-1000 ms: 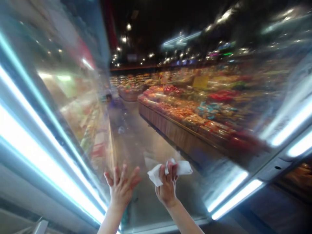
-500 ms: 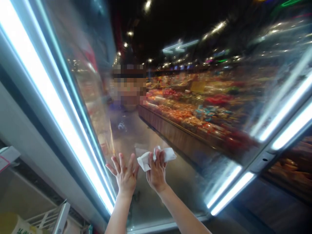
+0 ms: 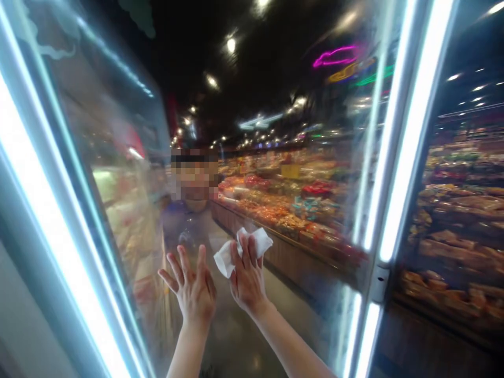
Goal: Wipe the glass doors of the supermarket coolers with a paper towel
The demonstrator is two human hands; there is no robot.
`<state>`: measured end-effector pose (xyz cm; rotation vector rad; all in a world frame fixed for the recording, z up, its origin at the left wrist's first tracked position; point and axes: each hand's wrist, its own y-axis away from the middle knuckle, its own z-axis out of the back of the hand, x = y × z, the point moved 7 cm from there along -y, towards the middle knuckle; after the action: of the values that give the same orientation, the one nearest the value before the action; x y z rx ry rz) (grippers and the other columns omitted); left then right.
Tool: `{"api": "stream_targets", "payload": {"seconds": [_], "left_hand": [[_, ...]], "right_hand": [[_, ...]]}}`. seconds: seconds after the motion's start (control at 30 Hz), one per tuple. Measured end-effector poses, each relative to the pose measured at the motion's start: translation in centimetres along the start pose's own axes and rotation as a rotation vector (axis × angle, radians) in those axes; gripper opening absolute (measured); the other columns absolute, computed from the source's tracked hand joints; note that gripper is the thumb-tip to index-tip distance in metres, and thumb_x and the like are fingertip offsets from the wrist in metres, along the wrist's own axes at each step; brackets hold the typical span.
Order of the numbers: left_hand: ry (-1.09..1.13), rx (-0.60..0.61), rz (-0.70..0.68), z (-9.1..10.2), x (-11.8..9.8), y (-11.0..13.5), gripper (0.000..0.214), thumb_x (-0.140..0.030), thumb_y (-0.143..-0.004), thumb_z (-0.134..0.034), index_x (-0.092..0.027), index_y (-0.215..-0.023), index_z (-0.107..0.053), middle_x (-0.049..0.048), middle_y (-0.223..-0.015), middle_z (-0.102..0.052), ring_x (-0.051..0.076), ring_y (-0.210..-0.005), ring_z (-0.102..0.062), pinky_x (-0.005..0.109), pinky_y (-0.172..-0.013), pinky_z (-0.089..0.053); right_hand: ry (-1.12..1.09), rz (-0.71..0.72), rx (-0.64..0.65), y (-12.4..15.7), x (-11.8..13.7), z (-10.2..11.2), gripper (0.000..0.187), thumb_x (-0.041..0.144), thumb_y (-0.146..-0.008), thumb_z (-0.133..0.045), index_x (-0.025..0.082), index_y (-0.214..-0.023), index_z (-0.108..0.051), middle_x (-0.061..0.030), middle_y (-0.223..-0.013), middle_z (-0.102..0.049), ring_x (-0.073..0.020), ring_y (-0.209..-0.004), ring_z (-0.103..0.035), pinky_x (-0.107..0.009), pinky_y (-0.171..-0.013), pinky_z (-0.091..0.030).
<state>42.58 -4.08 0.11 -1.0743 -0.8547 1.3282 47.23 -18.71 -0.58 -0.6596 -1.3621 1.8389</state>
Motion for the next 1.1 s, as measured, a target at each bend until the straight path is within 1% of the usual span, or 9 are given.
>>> {"api": "stream_targets", "payload": {"seconds": [0.17,0.33,0.4,0.6,0.67,0.77,0.83,1.0,1.1], "left_hand": [[0.051,-0.055,-0.108,-2.2,-2.3,5.2,0.081,-0.029,-0.091,-0.059,-0.035,-0.162,-0.02,0.0066,-0.174,-0.006,0.039,-0.16,0.003,0.078,-0.12,0.004],[0.089,-0.106,-0.059,-2.1,-5.2,-0.6,0.077,-0.027,-0.092,-0.059,-0.039,-0.16,-0.025,0.0072,-0.174,-0.008,0.041,-0.16,-0.003,0.081,-0.118,0.0],[0.097,-0.132,-0.023,-2.0,-6.1,-2.1,0.075,-0.027,-0.094,-0.058,-0.038,-0.16,-0.024,0.0082,-0.173,-0.008,0.041,-0.16,-0.004,0.082,-0.118,-0.001],[0.026,-0.128,-0.121,-5.5,-9.7,2.5,0.079,-0.029,-0.094,-0.06,-0.039,-0.161,-0.02,0.0056,-0.174,-0.01,0.033,-0.161,-0.004,0.074,-0.123,0.0],[-0.004,-0.138,-0.14,-6.1,-11.8,1.0,0.08,-0.027,-0.094,-0.06,-0.041,-0.161,-0.019,0.0045,-0.174,-0.01,0.031,-0.161,-0.005,0.071,-0.125,-0.001],[0.015,-0.161,-0.11,-6.0,-15.1,-3.6,0.08,-0.031,-0.094,-0.062,-0.04,-0.161,-0.02,0.0072,-0.174,-0.008,0.035,-0.16,-0.006,0.073,-0.125,-0.004],[0.026,-0.174,-0.104,-6.1,-16.9,-5.1,0.08,-0.034,-0.094,-0.061,-0.037,-0.162,-0.02,0.0086,-0.174,-0.007,0.035,-0.16,-0.006,0.072,-0.125,-0.007],[0.046,-0.15,-0.361,-8.9,-19.6,-1.7,0.072,-0.044,-0.096,-0.059,-0.041,-0.16,-0.026,-0.0042,-0.172,-0.013,0.021,-0.162,-0.003,0.053,-0.132,0.003],[0.056,-0.151,-0.499,-8.5,-20.3,-3.9,0.069,-0.047,-0.095,-0.06,-0.042,-0.157,-0.033,-0.0057,-0.17,-0.022,0.019,-0.161,-0.009,0.049,-0.133,0.0]], "right_hand": [[0.055,0.057,-0.009,6.3,-2.9,0.5,0.069,0.027,-0.102,-0.031,0.017,-0.167,-0.009,-0.0094,-0.174,-0.013,-0.032,-0.161,-0.004,-0.052,-0.118,-0.039],[0.056,-0.084,-0.097,-2.1,-8.3,3.6,0.071,0.027,-0.102,-0.03,0.016,-0.167,-0.002,-0.0139,-0.174,-0.009,-0.0358,-0.161,-0.004,-0.059,-0.119,-0.035],[0.052,-0.096,-0.091,-4.1,-10.0,4.7,0.072,0.026,-0.102,-0.031,0.018,-0.167,-0.001,-0.0139,-0.174,-0.012,-0.0354,-0.161,-0.006,-0.06,-0.12,-0.034],[0.062,0.068,-0.065,4.1,-14.0,3.8,0.072,0.03,-0.1,-0.031,0.013,-0.167,-0.01,-0.0148,-0.172,-0.019,-0.0362,-0.161,-0.008,-0.055,-0.11,-0.047],[0.062,0.056,-0.091,3.0,-16.7,4.5,0.072,0.03,-0.1,-0.031,0.013,-0.167,-0.011,-0.0159,-0.172,-0.019,-0.0381,-0.16,-0.008,-0.059,-0.111,-0.047],[0.047,-0.063,-0.138,-3.0,-21.1,7.5,0.073,0.031,-0.102,-0.037,0.016,-0.167,-0.007,-0.0164,-0.172,-0.019,-0.0412,-0.159,-0.01,-0.067,-0.117,-0.038],[0.047,-0.096,-0.157,-5.1,-22.9,9.1,0.075,0.03,-0.103,-0.041,0.018,-0.167,-0.006,-0.0163,-0.172,-0.017,-0.0425,-0.159,-0.011,-0.069,-0.119,-0.035],[0.032,0.005,-0.066,0.6,-24.5,7.9,0.086,0.026,-0.095,-0.05,0.017,-0.167,-0.005,-0.0156,-0.174,-0.009,-0.0412,-0.159,-0.008,-0.066,-0.112,-0.046],[0.01,0.063,-0.018,-0.7,-25.9,8.3,0.088,0.023,-0.094,-0.05,0.017,-0.167,-0.001,-0.0152,-0.174,-0.007,-0.0394,-0.16,-0.006,-0.068,-0.113,-0.043]]}}
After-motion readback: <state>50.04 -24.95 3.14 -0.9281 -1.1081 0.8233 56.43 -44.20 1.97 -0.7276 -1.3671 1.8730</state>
